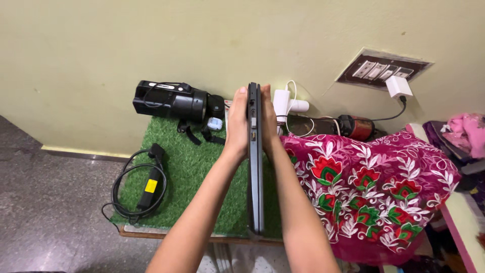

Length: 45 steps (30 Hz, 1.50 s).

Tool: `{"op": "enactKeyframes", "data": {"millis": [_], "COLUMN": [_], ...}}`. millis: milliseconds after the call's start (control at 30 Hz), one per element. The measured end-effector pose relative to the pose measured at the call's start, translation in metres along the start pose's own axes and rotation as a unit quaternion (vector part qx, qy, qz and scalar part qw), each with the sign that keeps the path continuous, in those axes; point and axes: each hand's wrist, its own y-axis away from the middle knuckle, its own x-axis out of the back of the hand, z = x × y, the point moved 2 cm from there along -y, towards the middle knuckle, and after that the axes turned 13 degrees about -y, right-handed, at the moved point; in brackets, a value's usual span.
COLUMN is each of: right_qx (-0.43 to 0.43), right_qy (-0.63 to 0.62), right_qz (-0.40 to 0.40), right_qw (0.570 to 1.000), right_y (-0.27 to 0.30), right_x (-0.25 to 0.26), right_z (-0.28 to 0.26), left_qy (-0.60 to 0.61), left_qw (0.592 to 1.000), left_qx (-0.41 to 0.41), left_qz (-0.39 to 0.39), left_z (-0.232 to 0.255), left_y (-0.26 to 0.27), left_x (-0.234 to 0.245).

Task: The person organizes a small table by moving a camera flash unit and coiling its cable, then picks up a laptop and a power adapter, and plugs the adapter into the laptop. The person also briefly touches a wall switch.

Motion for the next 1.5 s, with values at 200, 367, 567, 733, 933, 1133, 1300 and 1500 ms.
{"op": "enactKeyframes", "data": {"millis": [200,367,567,733,933,1133,1300,1500], "right_qx": [-0.027,0.013,-0.003,0.004,-0.048,0.001,-0.001,-0.052], "right_qy": [0.044,0.064,-0.051,0.023,0.141,0.152,0.237,0.420], "right_qz": [0.014,0.004,-0.047,-0.019,0.032,-0.042,-0.062,-0.043], "right_qw": [0.999,0.998,0.998,1.000,0.988,0.987,0.970,0.905], "right_y": [0.003,0.001,-0.006,0.000,0.008,0.010,0.013,0.017], "right_x": [-0.009,0.002,0.015,0.011,-0.011,-0.052,-0.083,-0.109], "right_z": [-0.003,-0.003,0.000,-0.004,0.005,0.021,0.034,0.053], "left_qy": [-0.064,-0.067,-0.073,-0.061,0.030,0.095,0.262,0.326], "left_qw": [0.995,0.997,0.995,0.996,0.999,0.994,0.956,0.940], "left_qx": [-0.073,-0.045,-0.067,-0.063,0.032,0.044,0.127,0.093], "left_qz": [0.015,0.006,0.005,0.005,0.002,0.030,0.040,-0.026], "left_z": [-0.001,0.002,0.004,0.004,0.007,0.000,-0.039,-0.084], "left_y": [-0.003,0.003,0.002,0.003,0.007,0.011,0.001,0.006], "left_x": [0.006,-0.001,-0.006,-0.005,0.016,0.054,0.103,0.159]}}
